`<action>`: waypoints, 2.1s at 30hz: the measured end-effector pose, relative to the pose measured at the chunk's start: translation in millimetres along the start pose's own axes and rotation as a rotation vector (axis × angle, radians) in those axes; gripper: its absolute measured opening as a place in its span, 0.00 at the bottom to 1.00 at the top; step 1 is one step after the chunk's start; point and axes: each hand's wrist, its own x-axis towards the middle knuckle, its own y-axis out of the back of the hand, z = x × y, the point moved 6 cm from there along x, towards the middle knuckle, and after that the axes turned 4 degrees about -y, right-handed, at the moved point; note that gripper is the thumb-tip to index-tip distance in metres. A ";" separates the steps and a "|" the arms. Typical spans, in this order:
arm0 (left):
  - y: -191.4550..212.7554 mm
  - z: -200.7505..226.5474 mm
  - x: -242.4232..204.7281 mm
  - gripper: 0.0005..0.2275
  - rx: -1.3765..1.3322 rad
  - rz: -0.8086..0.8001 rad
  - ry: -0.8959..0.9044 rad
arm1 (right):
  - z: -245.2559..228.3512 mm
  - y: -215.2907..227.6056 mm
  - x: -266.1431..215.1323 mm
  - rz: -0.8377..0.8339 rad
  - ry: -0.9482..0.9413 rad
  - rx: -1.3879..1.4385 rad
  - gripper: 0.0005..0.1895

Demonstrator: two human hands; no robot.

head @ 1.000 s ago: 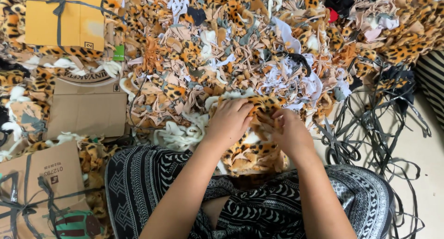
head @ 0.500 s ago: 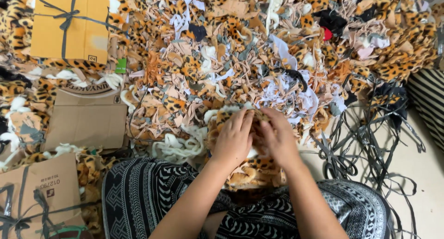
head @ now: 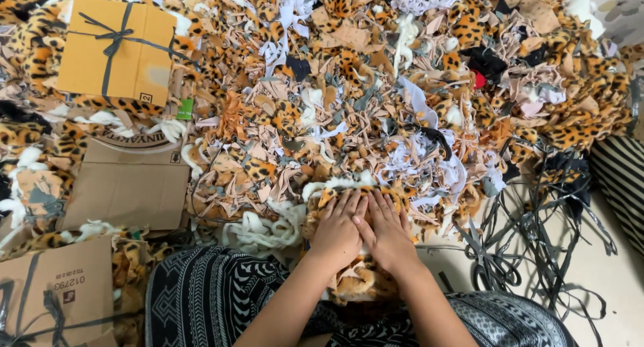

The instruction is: Stuffing leopard-print fabric casings with white fibrous stuffing material

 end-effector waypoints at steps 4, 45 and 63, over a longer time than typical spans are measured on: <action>44.1 4.4 4.5 0.27 -0.085 0.094 -0.079 | 8.7 29.4 23.6 0.114 -0.022 0.035 0.36; 14.7 -247.0 262.6 0.35 -0.046 0.331 0.293 | -19.5 39.7 377.9 0.333 0.413 -0.152 0.24; 215.5 -1.5 107.8 0.32 -0.737 0.464 -0.441 | -49.8 205.4 91.7 0.473 0.478 0.813 0.20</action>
